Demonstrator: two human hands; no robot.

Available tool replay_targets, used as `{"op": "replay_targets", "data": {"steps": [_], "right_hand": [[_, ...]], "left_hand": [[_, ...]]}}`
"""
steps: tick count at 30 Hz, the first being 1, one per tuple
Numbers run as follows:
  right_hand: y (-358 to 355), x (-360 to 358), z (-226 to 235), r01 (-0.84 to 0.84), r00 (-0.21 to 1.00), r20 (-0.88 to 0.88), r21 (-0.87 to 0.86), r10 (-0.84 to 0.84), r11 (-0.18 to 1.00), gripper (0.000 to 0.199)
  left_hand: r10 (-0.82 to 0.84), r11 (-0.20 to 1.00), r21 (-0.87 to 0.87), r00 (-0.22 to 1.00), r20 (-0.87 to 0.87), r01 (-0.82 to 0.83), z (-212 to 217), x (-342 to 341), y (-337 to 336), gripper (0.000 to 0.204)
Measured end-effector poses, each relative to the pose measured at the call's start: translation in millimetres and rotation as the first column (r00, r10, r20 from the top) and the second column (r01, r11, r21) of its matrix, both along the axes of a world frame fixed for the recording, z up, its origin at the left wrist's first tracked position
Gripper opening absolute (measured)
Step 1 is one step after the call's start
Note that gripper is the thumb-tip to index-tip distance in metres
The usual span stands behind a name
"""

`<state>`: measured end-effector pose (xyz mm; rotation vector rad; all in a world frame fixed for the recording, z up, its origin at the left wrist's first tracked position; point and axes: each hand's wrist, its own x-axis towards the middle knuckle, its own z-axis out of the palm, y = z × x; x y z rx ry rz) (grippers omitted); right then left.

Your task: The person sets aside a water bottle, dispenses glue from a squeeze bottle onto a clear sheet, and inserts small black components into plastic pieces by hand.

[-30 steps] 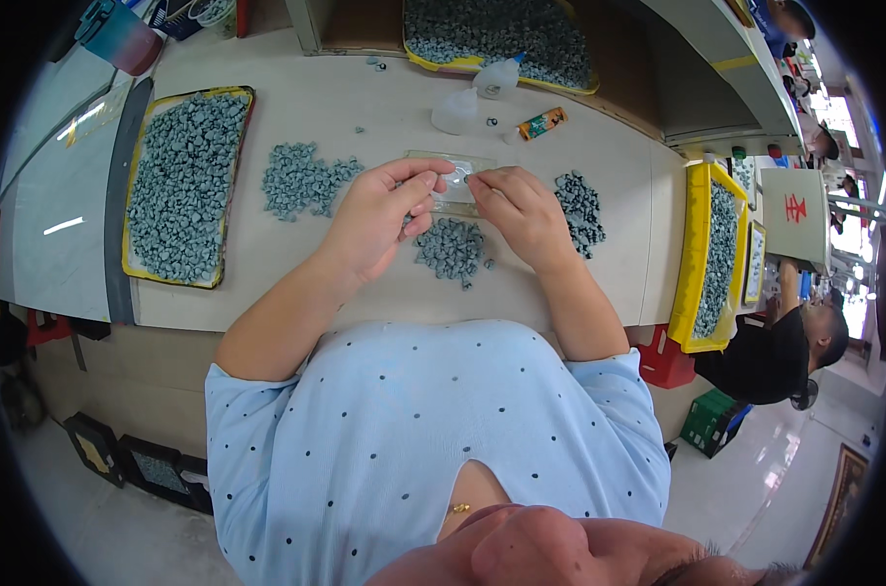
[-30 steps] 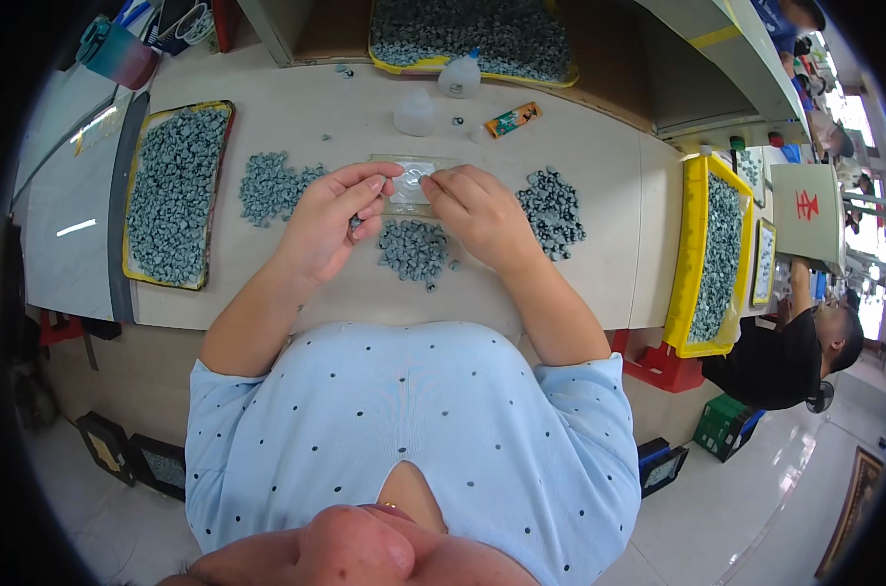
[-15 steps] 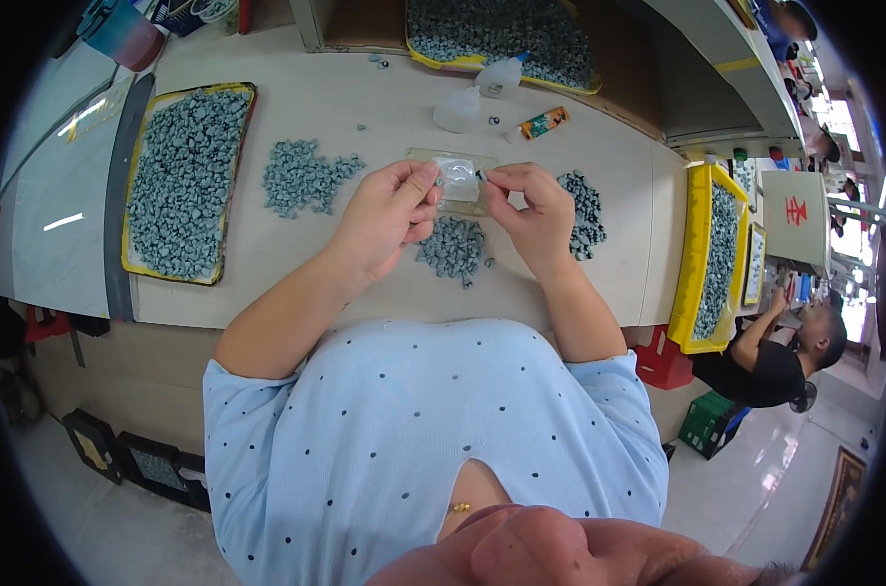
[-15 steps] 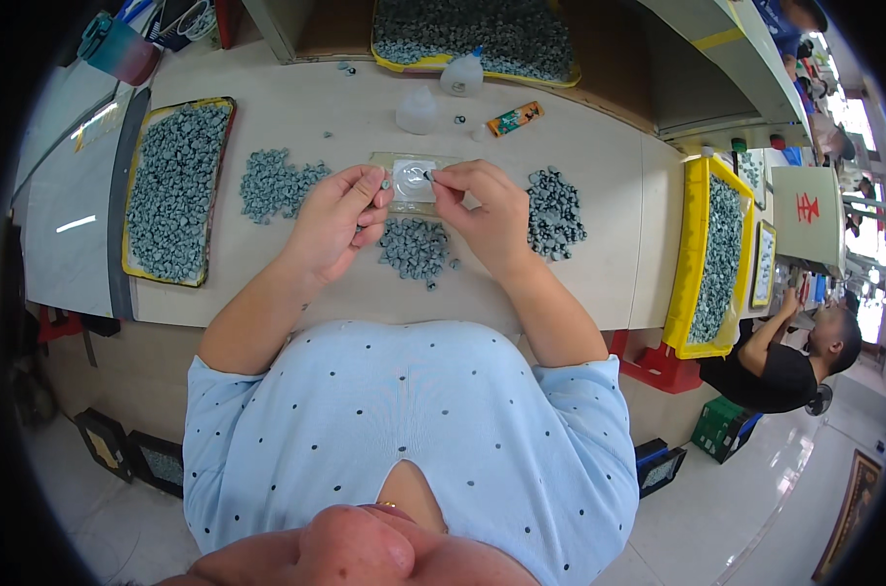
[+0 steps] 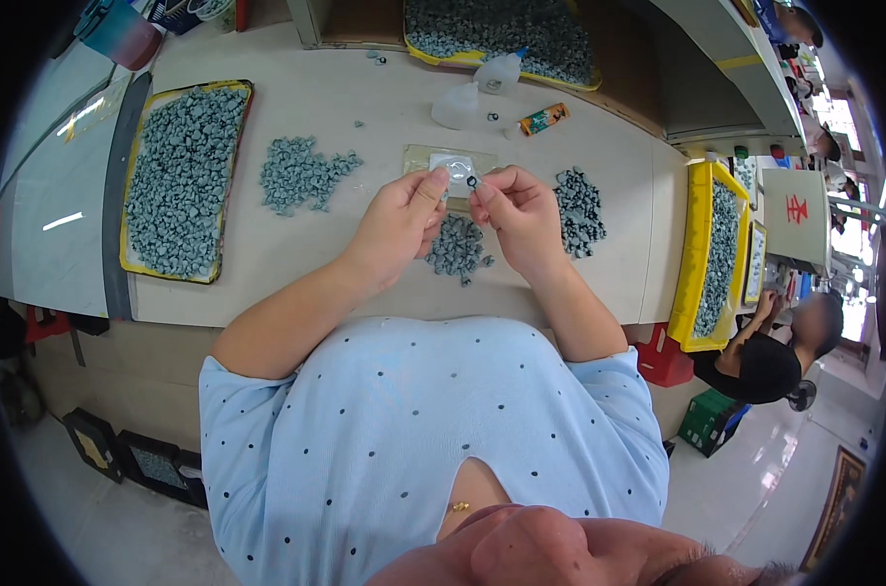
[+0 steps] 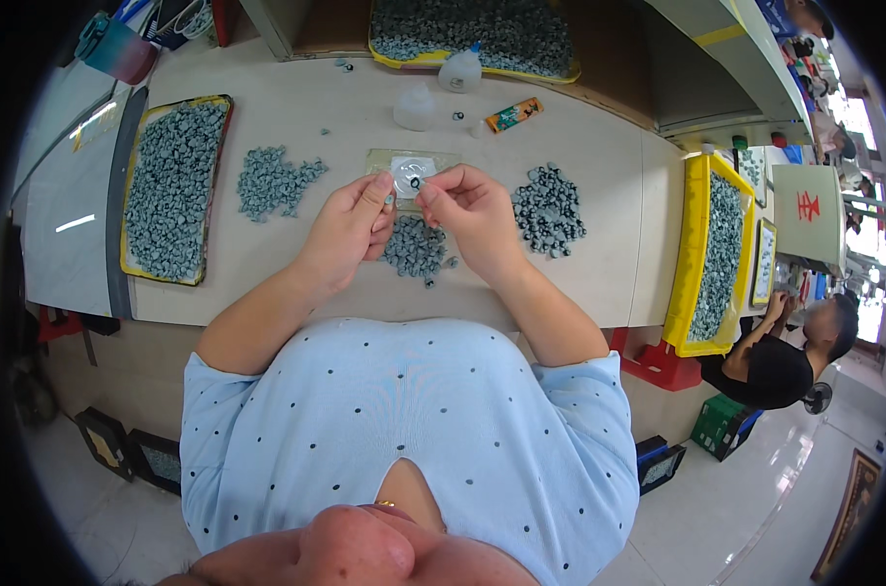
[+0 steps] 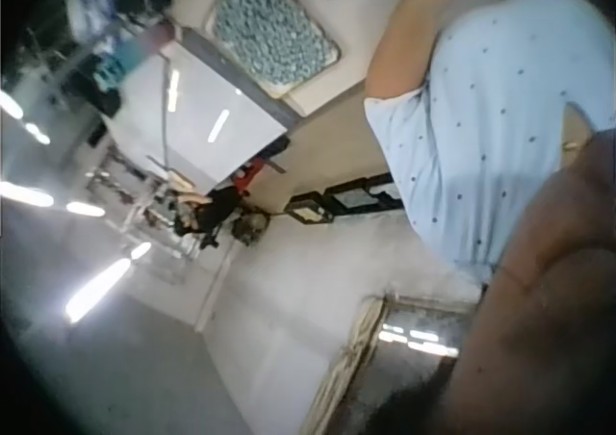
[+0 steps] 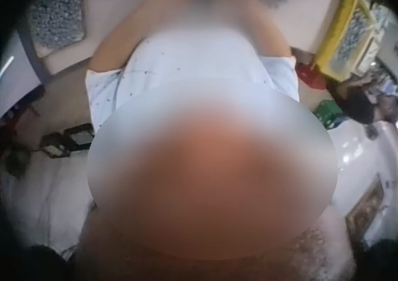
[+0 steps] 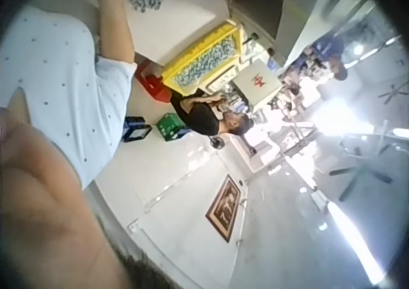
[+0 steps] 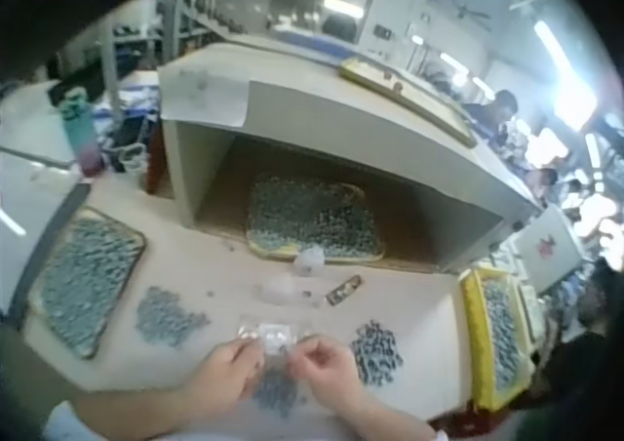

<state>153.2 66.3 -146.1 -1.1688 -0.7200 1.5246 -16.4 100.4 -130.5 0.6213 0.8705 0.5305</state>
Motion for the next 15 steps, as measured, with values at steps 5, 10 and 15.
{"op": "replay_targets", "data": {"steps": [5, 10, 15], "right_hand": [[0.2, -9.1, 0.8, -0.172, 0.741, 0.607, 0.585, -0.287, 0.792, 0.014], [3.7, -5.7, -0.3, -0.482, 0.534, 0.716, 0.695, -0.45, 0.534, 0.025], [1.3, -8.3, -0.5, -0.567, 0.457, 0.743, 0.667, -0.489, 0.483, 0.03]], "left_hand": [[-0.012, 0.991, -0.131, 0.999, 0.033, 0.016, -2.0, -0.1, 2.3, 0.032], [-0.003, 0.986, -0.167, 1.0, 0.02, 0.006, -3.6, 0.3, 0.8, 0.03], [-0.002, 0.99, -0.143, 1.0, 0.004, 0.003, -3.6, -2.3, -1.4, 0.029]]}}
